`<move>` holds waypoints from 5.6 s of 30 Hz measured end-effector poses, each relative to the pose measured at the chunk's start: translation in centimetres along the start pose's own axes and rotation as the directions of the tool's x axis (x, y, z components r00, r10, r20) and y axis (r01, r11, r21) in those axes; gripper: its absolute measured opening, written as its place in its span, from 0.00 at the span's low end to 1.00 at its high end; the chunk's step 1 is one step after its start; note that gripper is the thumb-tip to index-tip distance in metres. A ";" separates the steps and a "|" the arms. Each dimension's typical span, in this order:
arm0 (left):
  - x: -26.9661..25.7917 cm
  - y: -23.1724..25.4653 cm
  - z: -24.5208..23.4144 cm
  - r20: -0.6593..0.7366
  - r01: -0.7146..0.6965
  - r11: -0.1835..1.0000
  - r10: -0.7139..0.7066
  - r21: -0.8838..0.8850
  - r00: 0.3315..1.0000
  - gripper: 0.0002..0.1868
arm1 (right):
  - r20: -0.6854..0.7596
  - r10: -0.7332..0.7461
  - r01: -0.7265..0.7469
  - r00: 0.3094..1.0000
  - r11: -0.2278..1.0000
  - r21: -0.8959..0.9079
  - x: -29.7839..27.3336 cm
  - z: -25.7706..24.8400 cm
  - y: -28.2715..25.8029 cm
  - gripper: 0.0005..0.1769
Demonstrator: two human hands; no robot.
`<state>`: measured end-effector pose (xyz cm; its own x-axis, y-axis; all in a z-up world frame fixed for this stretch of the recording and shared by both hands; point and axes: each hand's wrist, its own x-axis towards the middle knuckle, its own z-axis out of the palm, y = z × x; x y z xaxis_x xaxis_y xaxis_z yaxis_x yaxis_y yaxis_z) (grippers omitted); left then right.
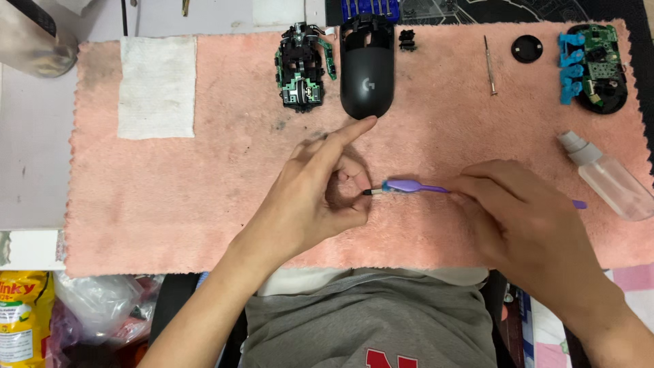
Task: The person cleans the interior and exterior of a disassembled black computer mouse shell using a purple toothbrush and a spray bottle. They spray liquid onto the shell and scrub various surfaces, including the sensor area and side grips, while other mouse components rest on a pink towel.
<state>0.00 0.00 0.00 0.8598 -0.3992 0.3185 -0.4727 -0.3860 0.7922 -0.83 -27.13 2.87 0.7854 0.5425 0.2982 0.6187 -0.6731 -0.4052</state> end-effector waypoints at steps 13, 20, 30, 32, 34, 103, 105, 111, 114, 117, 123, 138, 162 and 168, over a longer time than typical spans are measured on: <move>0.1 0.6 -0.6 0.064 0.095 0.995 -0.094 -0.006 0.993 0.41 | -0.028 0.005 -0.004 1.000 0.999 0.044 -0.1 -0.1 0.0 0.09; 0.3 0.7 -0.7 -0.009 -0.021 0.999 0.021 0.046 1.000 0.23 | -0.068 0.002 0.000 0.998 1.000 0.030 -0.4 0.4 0.0 0.09; 0.1 0.5 -0.7 0.044 -0.016 0.995 0.012 0.099 0.999 0.30 | -0.029 -0.090 0.092 0.996 0.992 0.090 1.0 1.8 0.0 0.12; 0.2 0.7 -0.5 0.034 -0.019 0.997 0.016 0.081 0.999 0.31 | -0.002 -0.058 0.058 0.998 0.996 0.075 0.9 1.2 0.4 0.11; 0.2 0.8 -0.7 0.022 -0.019 0.998 0.017 0.068 1.000 0.31 | 0.024 -0.029 0.028 0.999 0.998 0.061 1.0 0.8 0.4 0.10; 1.1 2.2 -0.8 -0.026 -0.101 0.984 0.106 0.144 0.994 0.36 | -0.153 -0.006 0.025 0.988 0.992 0.122 1.7 1.4 1.3 0.11; 1.0 1.8 -0.6 -0.039 -0.103 0.982 0.111 0.160 0.993 0.38 | -0.141 -0.033 0.060 0.989 0.979 0.194 2.1 1.7 0.8 0.09; 0.7 1.8 -0.6 -0.031 -0.073 0.989 0.077 0.126 0.997 0.43 | -0.058 0.063 -0.048 0.996 0.970 0.239 1.9 1.6 1.3 0.08; 0.5 1.0 -0.3 -0.052 -0.074 0.984 0.083 0.163 0.995 0.44 | -0.133 0.083 -0.061 0.988 0.985 0.164 1.5 1.9 1.8 0.09; 0.5 0.8 -0.4 -0.050 -0.099 0.980 0.109 0.174 0.993 0.45 | -0.180 -0.020 0.066 0.983 0.966 0.250 2.4 2.2 -0.2 0.07; -0.2 0.5 0.0 -0.074 -0.088 0.991 0.095 0.098 0.993 0.49 | -0.135 -0.023 0.044 0.991 0.987 0.152 1.2 1.8 2.5 0.09; -0.9 0.3 0.6 -0.169 -0.067 0.998 0.066 0.002 0.983 0.43 | -0.139 -0.068 0.100 0.988 0.967 0.233 2.4 2.4 -0.2 0.08; -0.8 -0.3 -0.1 -0.078 -0.087 0.987 0.098 0.138 0.992 0.14 | -0.185 0.031 0.001 0.982 0.985 0.175 1.6 0.4 0.3 0.14; -1.0 0.2 -0.1 -0.098 0.008 0.969 0.017 0.249 0.995 0.22 | -0.210 0.005 0.039 0.978 0.978 0.207 2.0 1.6 -0.6 0.10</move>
<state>-0.92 0.41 -0.07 0.8664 -0.3222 0.3814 -0.4990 -0.5839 0.6404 0.36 -24.80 2.31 0.7751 0.4215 0.4706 0.6317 -0.5324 -0.5635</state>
